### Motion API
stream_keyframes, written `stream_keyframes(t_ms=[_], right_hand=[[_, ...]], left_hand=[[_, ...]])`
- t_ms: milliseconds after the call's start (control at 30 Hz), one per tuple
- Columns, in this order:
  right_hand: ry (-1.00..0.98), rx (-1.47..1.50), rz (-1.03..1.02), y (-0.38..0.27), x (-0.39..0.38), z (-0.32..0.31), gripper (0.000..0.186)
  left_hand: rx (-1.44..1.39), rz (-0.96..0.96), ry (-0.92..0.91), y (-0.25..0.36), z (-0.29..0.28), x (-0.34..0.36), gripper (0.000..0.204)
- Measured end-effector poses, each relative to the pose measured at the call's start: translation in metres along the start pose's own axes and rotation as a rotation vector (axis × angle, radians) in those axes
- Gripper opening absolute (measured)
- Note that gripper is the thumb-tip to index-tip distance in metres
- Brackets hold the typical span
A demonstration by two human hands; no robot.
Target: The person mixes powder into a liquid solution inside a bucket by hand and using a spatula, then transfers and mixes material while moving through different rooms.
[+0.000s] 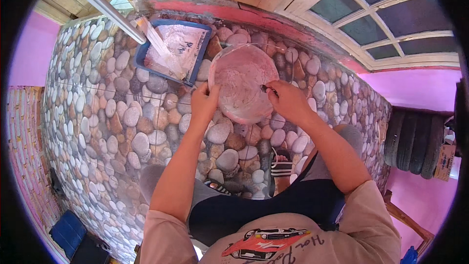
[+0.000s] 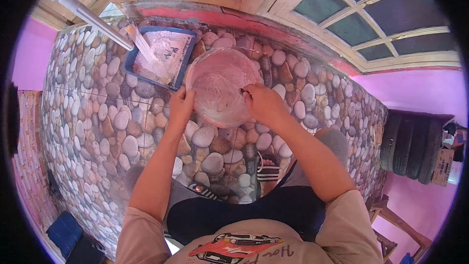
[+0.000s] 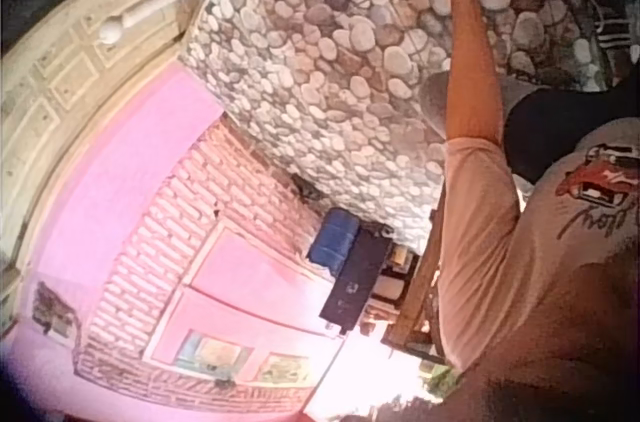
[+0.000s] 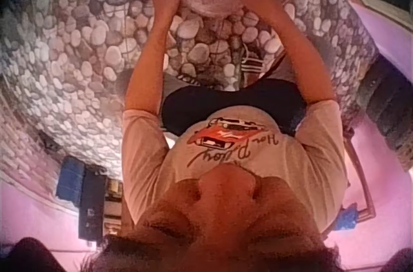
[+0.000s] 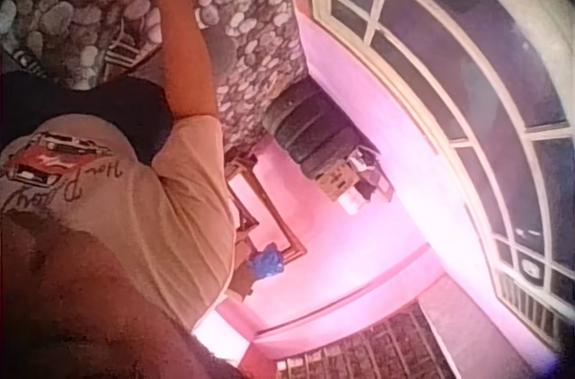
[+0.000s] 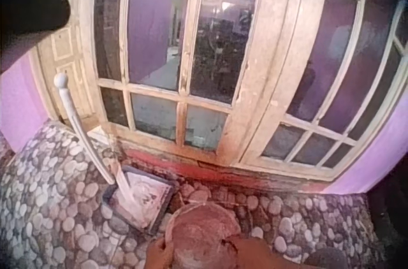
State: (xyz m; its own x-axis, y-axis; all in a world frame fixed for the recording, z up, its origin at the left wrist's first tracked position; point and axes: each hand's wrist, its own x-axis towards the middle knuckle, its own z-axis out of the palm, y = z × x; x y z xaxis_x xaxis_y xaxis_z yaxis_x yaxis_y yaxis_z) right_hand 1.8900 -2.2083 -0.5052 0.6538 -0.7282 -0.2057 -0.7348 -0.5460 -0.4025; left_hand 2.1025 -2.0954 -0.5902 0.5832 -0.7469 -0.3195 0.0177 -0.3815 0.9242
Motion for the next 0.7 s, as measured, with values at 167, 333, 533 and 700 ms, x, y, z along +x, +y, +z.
stream_keyframes(t_ms=[167,333,533,700], right_hand=[[-0.002,-0.028,-0.010,-0.006,-0.001,0.002,0.026],[0.002,-0.046,0.005,-0.014,0.001,-0.001,0.028],[-0.012,-0.065,0.053,-0.016,-0.001,0.004,0.030],[0.051,-0.010,-0.008,-0.008,0.002,0.009,0.029]], left_hand=[[0.032,0.088,0.072,-0.018,-0.004,0.007,0.044],[0.202,-0.006,0.100,-0.011,-0.012,0.006,0.047],[0.269,0.144,0.117,-0.004,-0.010,0.000,0.042],[0.287,0.290,0.125,0.002,-0.009,-0.003,0.040]])
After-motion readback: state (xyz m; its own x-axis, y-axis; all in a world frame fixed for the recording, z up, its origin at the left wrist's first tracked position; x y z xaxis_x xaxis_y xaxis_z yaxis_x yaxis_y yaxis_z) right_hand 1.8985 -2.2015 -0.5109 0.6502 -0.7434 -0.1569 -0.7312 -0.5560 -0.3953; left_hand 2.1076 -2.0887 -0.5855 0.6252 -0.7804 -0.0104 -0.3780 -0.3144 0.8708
